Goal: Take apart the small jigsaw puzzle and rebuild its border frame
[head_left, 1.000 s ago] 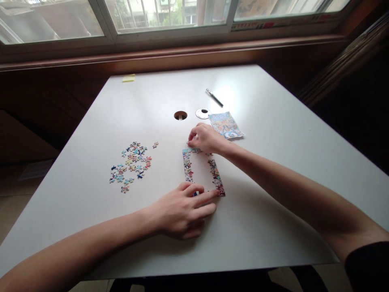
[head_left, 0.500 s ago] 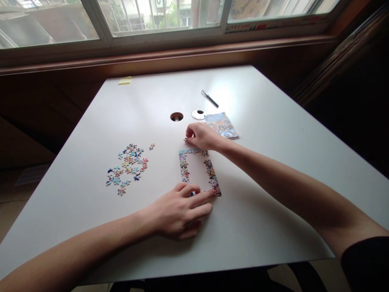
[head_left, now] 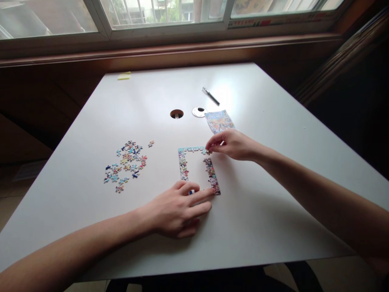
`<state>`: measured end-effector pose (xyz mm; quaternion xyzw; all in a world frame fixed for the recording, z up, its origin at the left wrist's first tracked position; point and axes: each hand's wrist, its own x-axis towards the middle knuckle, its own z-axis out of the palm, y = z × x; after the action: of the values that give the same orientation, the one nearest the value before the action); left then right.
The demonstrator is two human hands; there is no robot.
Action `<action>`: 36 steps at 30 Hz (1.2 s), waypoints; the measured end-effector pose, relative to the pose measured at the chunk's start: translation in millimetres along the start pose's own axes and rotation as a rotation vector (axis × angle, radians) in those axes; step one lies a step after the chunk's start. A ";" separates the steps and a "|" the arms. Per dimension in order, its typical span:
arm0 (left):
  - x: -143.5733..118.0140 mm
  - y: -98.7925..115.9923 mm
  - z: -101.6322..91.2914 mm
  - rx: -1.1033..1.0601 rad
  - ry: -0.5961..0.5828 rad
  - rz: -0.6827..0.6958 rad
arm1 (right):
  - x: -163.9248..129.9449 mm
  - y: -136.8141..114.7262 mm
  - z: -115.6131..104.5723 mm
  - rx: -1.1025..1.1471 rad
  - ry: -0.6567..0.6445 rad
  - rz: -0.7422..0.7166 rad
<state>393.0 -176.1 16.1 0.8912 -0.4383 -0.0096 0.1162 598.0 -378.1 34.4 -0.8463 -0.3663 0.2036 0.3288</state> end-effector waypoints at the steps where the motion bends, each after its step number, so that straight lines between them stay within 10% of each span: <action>1: 0.1 0.0 0.0 0.001 -0.001 0.000 | 0.0 -0.8 0.3 -0.016 -0.007 -0.010; 36: 1.6 0.1 -2.0 0.034 -0.004 0.000 | -6.5 -7.8 24.8 -0.364 0.135 -0.294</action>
<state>394.2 -177.0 18.2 0.8931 -0.4385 -0.0039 0.1004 575.5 -368.9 23.2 -0.8408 -0.4935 0.0272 0.2207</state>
